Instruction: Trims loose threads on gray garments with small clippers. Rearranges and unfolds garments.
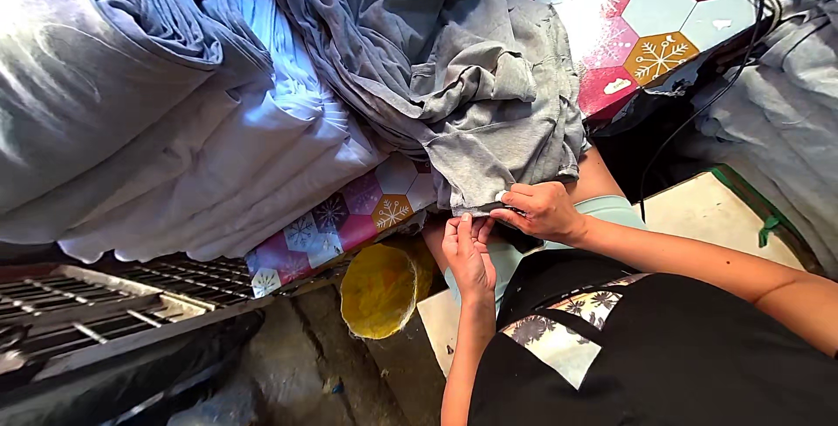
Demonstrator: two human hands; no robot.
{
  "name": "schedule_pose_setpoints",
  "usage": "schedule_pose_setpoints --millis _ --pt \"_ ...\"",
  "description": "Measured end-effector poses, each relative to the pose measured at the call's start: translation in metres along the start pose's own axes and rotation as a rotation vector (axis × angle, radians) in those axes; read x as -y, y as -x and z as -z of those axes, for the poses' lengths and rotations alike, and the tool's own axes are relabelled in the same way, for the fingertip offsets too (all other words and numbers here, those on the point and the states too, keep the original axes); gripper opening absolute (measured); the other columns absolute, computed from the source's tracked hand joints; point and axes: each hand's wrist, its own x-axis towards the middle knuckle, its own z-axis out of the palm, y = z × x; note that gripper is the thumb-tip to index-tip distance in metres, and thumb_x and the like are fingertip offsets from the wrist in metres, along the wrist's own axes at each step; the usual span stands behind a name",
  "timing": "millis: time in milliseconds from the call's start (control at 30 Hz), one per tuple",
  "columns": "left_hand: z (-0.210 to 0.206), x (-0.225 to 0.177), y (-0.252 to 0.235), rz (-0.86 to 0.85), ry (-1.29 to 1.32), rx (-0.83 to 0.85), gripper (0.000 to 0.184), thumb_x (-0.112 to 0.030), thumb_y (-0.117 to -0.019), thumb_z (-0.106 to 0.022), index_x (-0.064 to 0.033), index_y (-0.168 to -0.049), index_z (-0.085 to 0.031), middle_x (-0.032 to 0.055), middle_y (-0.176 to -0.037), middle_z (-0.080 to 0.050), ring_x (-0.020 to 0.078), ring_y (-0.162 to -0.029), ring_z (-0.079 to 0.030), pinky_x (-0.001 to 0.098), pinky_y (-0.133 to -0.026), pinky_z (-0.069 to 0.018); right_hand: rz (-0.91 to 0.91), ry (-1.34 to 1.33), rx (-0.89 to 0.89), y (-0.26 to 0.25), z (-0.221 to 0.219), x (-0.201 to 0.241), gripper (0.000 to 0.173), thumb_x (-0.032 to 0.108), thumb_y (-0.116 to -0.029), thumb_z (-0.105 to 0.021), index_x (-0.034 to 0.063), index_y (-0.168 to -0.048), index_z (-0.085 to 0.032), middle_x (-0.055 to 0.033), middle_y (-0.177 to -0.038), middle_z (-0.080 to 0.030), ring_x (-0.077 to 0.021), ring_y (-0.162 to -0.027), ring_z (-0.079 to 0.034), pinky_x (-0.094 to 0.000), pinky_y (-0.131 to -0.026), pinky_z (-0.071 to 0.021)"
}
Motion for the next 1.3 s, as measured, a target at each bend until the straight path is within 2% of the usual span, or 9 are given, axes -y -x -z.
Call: schedule_pose_setpoints --millis 233,367,500,700,767,833,933,1100,1300 --pt "-0.001 -0.001 0.002 0.004 0.007 0.006 0.023 -0.003 -0.1077 -0.039 -0.0016 -0.093 -0.057 0.0078 -0.081 -0.069 0.0138 -0.074 -0.072 0.0281 -0.075 -0.062 -0.074 -0.128 -0.066 -0.001 0.002 0.002 0.045 0.046 -0.0888 -0.074 0.0024 -0.079 -0.068 -0.004 -0.063 -0.054 -0.0133 -0.05 -0.049 -0.0291 -0.044 -0.0368" --pt "0.0 0.002 0.001 -0.037 -0.026 0.055 0.014 0.005 -0.1031 -0.046 -0.0009 -0.097 -0.058 0.0066 -0.086 -0.072 0.0133 -0.079 -0.073 0.0286 -0.081 -0.0622 -0.104 -0.326 -0.038 -0.008 -0.004 0.006 0.016 0.013 -0.0801 -0.077 -0.0013 -0.082 -0.07 -0.0083 -0.071 -0.062 -0.0151 -0.059 -0.058 -0.0305 -0.051 -0.0467" --pt "0.006 0.008 -0.009 -0.182 -0.156 0.125 0.022 0.013 -0.087 -0.066 -0.0006 -0.103 -0.061 0.0046 -0.087 -0.073 0.0126 -0.083 -0.072 0.0312 -0.084 -0.0611 -0.172 -0.494 0.039 -0.016 0.002 0.006 0.008 0.004 -0.0828 -0.069 -0.0032 -0.08 -0.071 -0.0079 -0.071 -0.063 -0.0109 -0.066 -0.06 -0.0254 -0.06 -0.0496" --pt "0.02 0.005 -0.033 -0.734 -1.042 -0.051 0.021 -0.007 -0.0831 -0.073 0.0025 -0.1 -0.065 0.0077 -0.081 -0.068 0.0092 -0.071 -0.066 0.0259 -0.067 -0.056 -0.076 -0.272 -0.04 -0.019 0.017 -0.001 0.008 0.006 -0.0823 -0.066 -0.0022 -0.081 -0.066 -0.01 -0.071 -0.061 -0.0163 -0.06 -0.059 -0.0296 -0.053 -0.0479" --pt "0.024 -0.002 -0.039 -0.565 -1.121 -0.105 0.014 -0.013 -0.0947 -0.066 -0.0009 -0.087 -0.067 0.0057 -0.071 -0.065 0.0123 -0.062 -0.062 0.0314 -0.062 -0.0519 -0.013 -0.203 -0.061 -0.017 0.019 -0.003 0.008 0.005 -0.0811 -0.064 -0.002 -0.081 -0.066 -0.0094 -0.068 -0.06 -0.0168 -0.056 -0.057 -0.0307 -0.047 -0.0443" --pt "0.021 -0.006 -0.04 -0.244 -0.833 -0.034 0.042 -0.016 -0.1094 -0.045 -0.0023 -0.076 -0.066 0.0016 -0.063 -0.067 0.0081 -0.055 -0.065 0.024 -0.055 -0.0553 0.035 -0.191 -0.062 -0.012 0.017 -0.004 0.008 0.005 -0.0803 -0.063 -0.0015 -0.08 -0.067 -0.0088 -0.067 -0.059 -0.0167 -0.053 -0.056 -0.0313 -0.044 -0.0416" --pt "0.011 -0.012 -0.027 0.138 -0.26 0.061 0.062 -0.036 -0.1139 -0.02 -0.0018 -0.089 -0.064 0.0074 -0.074 -0.072 0.015 -0.065 -0.072 0.0279 -0.062 -0.061 0.032 -0.213 -0.06 -0.005 0.012 -0.004 0.007 0.005 -0.0811 -0.063 -0.0011 -0.08 -0.066 -0.0084 -0.067 -0.059 -0.0161 -0.053 -0.056 -0.0304 -0.044 -0.0415" --pt "0.012 -0.011 -0.014 -0.013 -0.279 0.107 0.032 -0.007 -0.1087 -0.043 0.0017 -0.092 -0.069 0.007 -0.079 -0.075 0.0136 -0.069 -0.073 0.0263 -0.065 -0.0623 -0.028 -0.213 -0.03 0.001 0.007 -0.004 0.009 0.006 -0.083 -0.063 -0.0016 -0.08 -0.067 -0.0091 -0.068 -0.06 -0.0172 -0.055 -0.058 -0.0319 -0.045 -0.0438" --pt "0.024 -0.004 -0.012 -0.165 -0.379 0.039 0.023 -0.001 -0.1062 -0.046 0.0047 -0.096 -0.065 0.0081 -0.082 -0.075 0.0161 -0.072 -0.076 0.0297 -0.07 -0.065 -0.047 -0.182 0.018 0.006 -0.003 -0.01 0.01 0.007 -0.084 -0.063 -0.0008 -0.082 -0.068 -0.0092 -0.069 -0.062 -0.0187 -0.055 -0.06 -0.0339 -0.045 -0.0452"
